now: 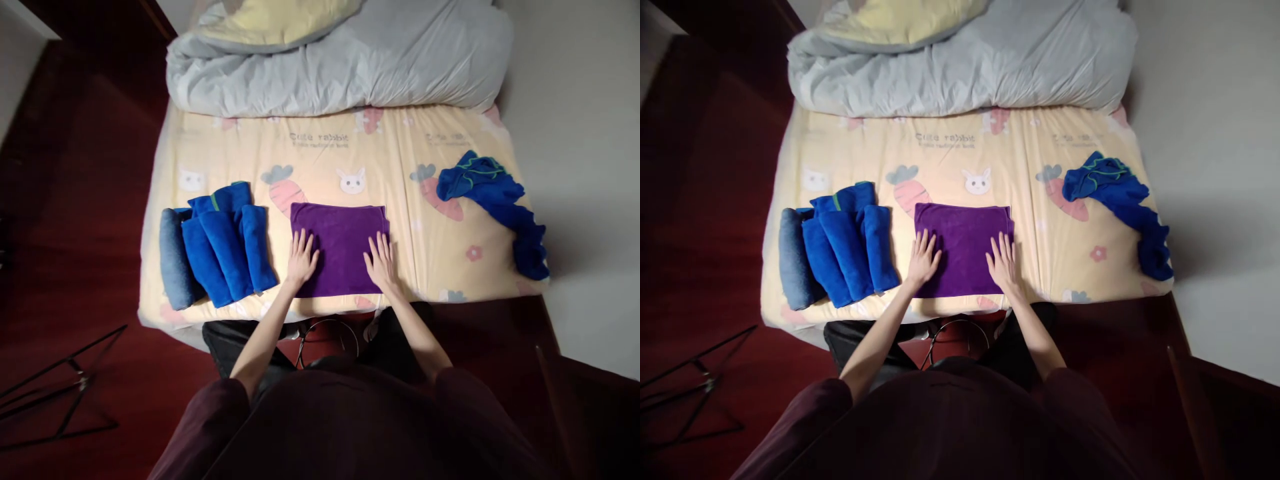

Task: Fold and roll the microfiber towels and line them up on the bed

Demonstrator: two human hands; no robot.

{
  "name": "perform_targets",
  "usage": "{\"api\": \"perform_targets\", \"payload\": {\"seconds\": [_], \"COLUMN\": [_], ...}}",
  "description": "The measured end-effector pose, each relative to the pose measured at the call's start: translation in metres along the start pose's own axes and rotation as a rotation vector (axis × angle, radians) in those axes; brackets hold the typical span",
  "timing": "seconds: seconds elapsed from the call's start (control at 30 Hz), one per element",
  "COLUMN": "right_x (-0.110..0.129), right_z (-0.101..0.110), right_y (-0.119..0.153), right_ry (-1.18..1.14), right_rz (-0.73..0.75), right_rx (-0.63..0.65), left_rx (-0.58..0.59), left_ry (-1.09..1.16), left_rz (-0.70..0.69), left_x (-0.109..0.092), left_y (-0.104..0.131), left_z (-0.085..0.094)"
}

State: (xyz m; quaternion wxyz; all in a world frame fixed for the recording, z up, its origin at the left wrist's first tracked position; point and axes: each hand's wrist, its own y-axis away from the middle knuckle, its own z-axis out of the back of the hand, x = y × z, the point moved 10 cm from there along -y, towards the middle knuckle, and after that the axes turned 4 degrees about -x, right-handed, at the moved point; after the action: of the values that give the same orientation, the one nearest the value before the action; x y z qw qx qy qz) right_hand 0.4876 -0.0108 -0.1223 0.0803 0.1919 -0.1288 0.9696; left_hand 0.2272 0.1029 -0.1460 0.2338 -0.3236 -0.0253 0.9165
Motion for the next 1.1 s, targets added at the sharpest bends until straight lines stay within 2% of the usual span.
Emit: {"api": "perform_targets", "payload": {"seconds": [0.07, 0.13, 0.2, 0.23, 0.3, 0.37, 0.43, 0.5, 0.63, 0.8, 0.97, 1.1], "right_x": [-0.015, -0.04, -0.062, -0.072, -0.088, -0.098, -0.104, -0.108, -0.119, -0.129, -0.128, -0.118], "right_z": [0.019, 0.03, 0.031, 0.029, 0.022, 0.014, 0.01, 0.008, 0.0, 0.003, 0.008, 0.014], "right_y": [0.064, 0.119, 0.152, 0.159, 0.161, 0.15, 0.134, 0.12, 0.113, 0.124, 0.132, 0.136], "right_ry": [-0.075, -0.185, -0.295, -0.351, -0.464, -0.567, -0.636, -0.667, -0.64, -0.595, -0.544, -0.426], "right_rz": [-0.117, -0.226, -0.288, -0.321, -0.396, -0.459, -0.482, -0.485, -0.525, -0.545, -0.533, -0.472], "right_rx": [-0.116, -0.212, -0.24, -0.237, -0.216, -0.202, -0.217, -0.237, -0.176, -0.11, -0.066, -0.026], "left_rx": [-0.012, -0.029, -0.03, -0.051, -0.132, -0.207, -0.218, -0.179, -0.167, -0.224, -0.124, -0.029], "left_ry": [0.03, 0.066, 0.125, 0.155, 0.214, 0.292, 0.386, 0.442, 0.426, 0.447, 0.397, 0.288], "left_rz": [0.029, 0.083, 0.131, 0.164, 0.258, 0.386, 0.505, 0.565, 0.551, 0.521, 0.442, 0.359], "left_x": [-0.007, -0.003, 0.006, 0.012, 0.029, 0.047, 0.06, 0.064, 0.067, 0.079, 0.079, 0.071], "left_y": [0.073, 0.14, 0.184, 0.195, 0.199, 0.186, 0.168, 0.151, 0.139, 0.154, 0.159, 0.158], "left_z": [0.013, 0.022, 0.026, 0.029, 0.036, 0.039, 0.034, 0.027, 0.028, 0.038, 0.036, 0.034]}}
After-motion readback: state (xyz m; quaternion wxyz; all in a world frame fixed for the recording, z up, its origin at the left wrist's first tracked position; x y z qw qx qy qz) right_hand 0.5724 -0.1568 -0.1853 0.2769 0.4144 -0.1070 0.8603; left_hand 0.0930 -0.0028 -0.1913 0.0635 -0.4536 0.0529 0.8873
